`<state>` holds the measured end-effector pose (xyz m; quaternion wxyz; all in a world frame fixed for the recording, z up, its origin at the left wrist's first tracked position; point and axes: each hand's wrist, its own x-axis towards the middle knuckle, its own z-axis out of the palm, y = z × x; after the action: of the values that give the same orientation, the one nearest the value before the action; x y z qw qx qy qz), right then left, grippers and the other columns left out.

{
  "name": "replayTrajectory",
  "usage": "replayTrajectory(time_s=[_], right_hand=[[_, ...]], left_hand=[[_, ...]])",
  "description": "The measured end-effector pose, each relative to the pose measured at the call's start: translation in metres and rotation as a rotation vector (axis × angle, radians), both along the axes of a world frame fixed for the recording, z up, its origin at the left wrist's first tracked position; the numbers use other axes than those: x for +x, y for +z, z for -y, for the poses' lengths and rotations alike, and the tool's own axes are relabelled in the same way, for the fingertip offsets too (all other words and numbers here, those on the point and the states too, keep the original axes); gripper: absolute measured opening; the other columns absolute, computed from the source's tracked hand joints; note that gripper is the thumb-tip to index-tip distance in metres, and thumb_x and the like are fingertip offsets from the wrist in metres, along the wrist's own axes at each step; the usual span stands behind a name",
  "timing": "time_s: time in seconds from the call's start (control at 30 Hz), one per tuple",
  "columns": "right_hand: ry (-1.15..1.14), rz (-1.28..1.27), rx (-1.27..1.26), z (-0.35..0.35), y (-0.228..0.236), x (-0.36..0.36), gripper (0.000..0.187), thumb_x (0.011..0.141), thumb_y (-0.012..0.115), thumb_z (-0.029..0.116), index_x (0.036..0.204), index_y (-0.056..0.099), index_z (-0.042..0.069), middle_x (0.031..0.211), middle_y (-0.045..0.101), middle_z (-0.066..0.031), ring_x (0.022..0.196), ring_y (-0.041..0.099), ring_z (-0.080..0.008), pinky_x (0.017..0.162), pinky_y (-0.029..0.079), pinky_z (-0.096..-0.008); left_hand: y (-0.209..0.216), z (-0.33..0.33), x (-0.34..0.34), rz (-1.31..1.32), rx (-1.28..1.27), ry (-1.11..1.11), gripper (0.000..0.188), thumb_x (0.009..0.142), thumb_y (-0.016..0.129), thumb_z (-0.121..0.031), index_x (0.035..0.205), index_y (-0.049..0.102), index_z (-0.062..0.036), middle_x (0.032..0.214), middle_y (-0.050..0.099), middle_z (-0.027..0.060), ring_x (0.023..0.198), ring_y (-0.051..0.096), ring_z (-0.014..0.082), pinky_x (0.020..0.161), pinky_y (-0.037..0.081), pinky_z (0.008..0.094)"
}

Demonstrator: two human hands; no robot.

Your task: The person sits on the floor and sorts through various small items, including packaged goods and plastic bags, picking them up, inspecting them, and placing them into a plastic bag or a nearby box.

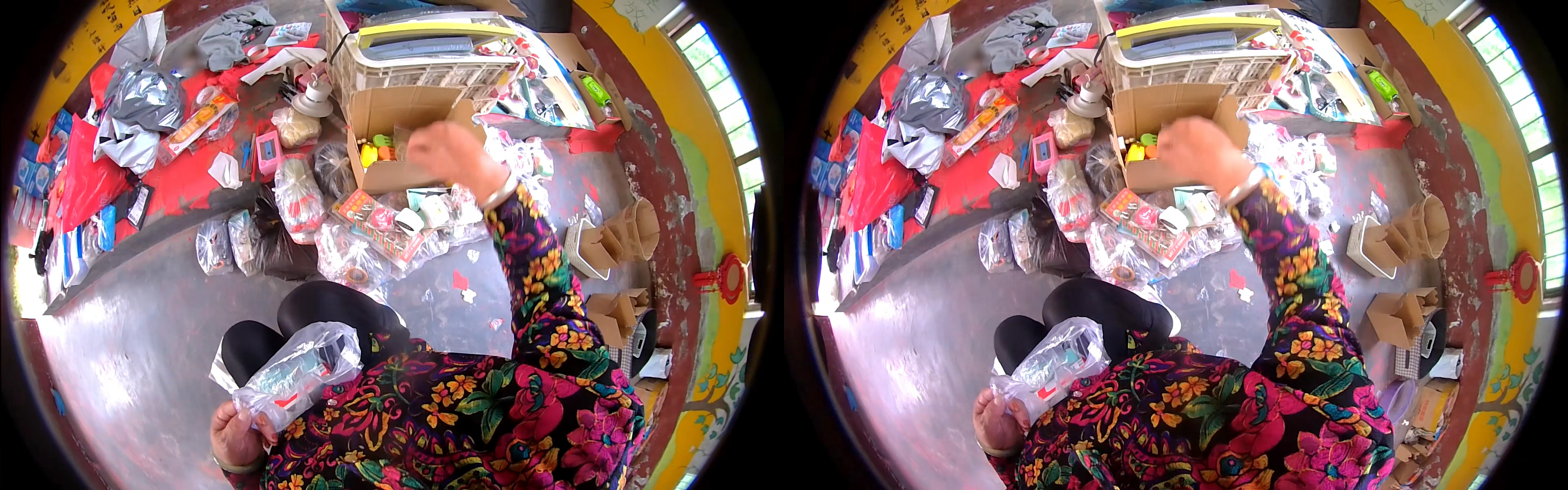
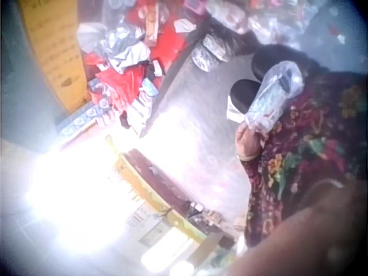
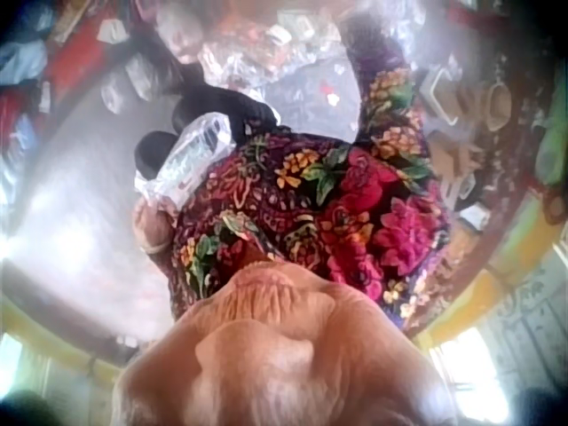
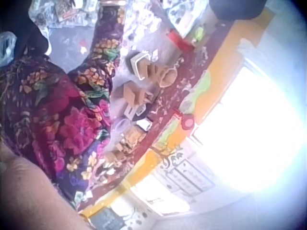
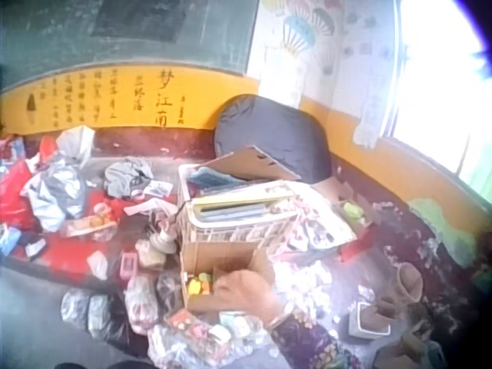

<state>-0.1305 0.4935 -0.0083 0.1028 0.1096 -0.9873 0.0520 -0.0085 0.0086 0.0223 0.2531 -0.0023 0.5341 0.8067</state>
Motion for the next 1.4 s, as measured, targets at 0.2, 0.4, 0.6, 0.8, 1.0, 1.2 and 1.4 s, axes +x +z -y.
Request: replayTrajectory(time_s=[0.2,0.4,0.6,0.8,1.0,1.2,1.4], right_hand=[[-0.033,0.570,0.120,-0.071,-0.030,-0.090,0.028,0.064,0.061,0.027,0.078,0.066,0.004,0.079,0.064,-0.0127,0.074,0.060,-0.0311,0.068,0.048,-0.0418],[-0.264,0.800,0.347,-0.043,-0.109,-0.121,0.054,0.061,0.069,0.049,0.087,0.067,0.002,0.093,0.064,-0.0156,0.088,0.061,-0.0303,0.078,0.048,-0.0370],[-0.417,0.794,0.334,-0.025,-0.103,-0.107,0.041,0.065,0.066,0.037,0.090,0.066,0.004,0.096,0.063,-0.0147,0.089,0.062,-0.0275,0.077,0.049,-0.0358],[-0.315,0.682,0.287,-0.077,-0.127,-0.121,0.032,0.061,0.064,0.026,0.084,0.067,0.004,0.087,0.064,-0.0158,0.085,0.061,-0.0290,0.073,0.049,-0.0382],[-0.346,0.727,0.104,-0.103,-0.082,-0.104,0.017,0.063,0.060,0.011,0.075,0.061,-0.002,0.073,0.062,-0.0153,0.072,0.063,-0.0213,0.059,0.052,-0.0326],[-0.524,0.591,-0.897,-0.120,-0.027,-0.048,0.013,0.070,0.058,0.007,0.079,0.051,0.001,0.076,0.054,-0.0039,0.065,0.058,-0.0131,0.059,0.052,-0.0280],[-0.361,0.364,-1.249,-0.099,0.011,-0.016,0.022,0.074,0.058,0.004,0.095,0.054,0.002,0.088,0.056,-0.0030,0.081,0.057,-0.0110,0.071,0.048,-0.0225]], left_hand=[[0.000,-0.003,-0.010,0.041,-0.009,0.004,0.017,0.086,0.048,-0.009,0.094,0.055,0.0031,0.061,0.057,0.0210,0.044,0.053,0.0243,0.039,0.044,0.0308],[-0.002,-0.004,-0.009,0.030,-0.021,0.058,0.018,0.086,0.049,-0.011,0.095,0.055,0.0024,0.062,0.058,0.0196,0.043,0.052,0.0237,0.036,0.041,0.0286],[0.003,-0.009,-0.009,0.071,-0.091,0.085,0.017,0.085,0.051,-0.013,0.089,0.055,0.0028,0.062,0.058,0.0172,0.042,0.052,0.0225,0.036,0.040,0.0276],[0.003,-0.010,-0.010,0.049,-0.109,0.065,0.020,0.087,0.049,-0.014,0.095,0.056,0.0033,0.055,0.055,0.0149,0.038,0.047,0.0195,0.038,0.039,0.0267],[0.001,0.001,0.004,0.030,-0.090,0.095,0.021,0.087,0.048,-0.014,0.096,0.056,0.0029,0.053,0.054,0.0155,0.038,0.047,0.0200,0.037,0.039,0.0272],[-0.008,0.007,0.002,-0.010,-0.027,0.075,0.021,0.087,0.045,-0.012,0.100,0.056,0.0007,0.054,0.054,0.0160,0.038,0.047,0.0207,0.035,0.038,0.0276],[-0.013,0.011,0.009,0.053,0.035,0.104,0.016,0.088,0.043,-0.007,0.097,0.054,-0.0008,0.063,0.057,0.0181,0.045,0.054,0.0253,0.038,0.043,0.0308]])
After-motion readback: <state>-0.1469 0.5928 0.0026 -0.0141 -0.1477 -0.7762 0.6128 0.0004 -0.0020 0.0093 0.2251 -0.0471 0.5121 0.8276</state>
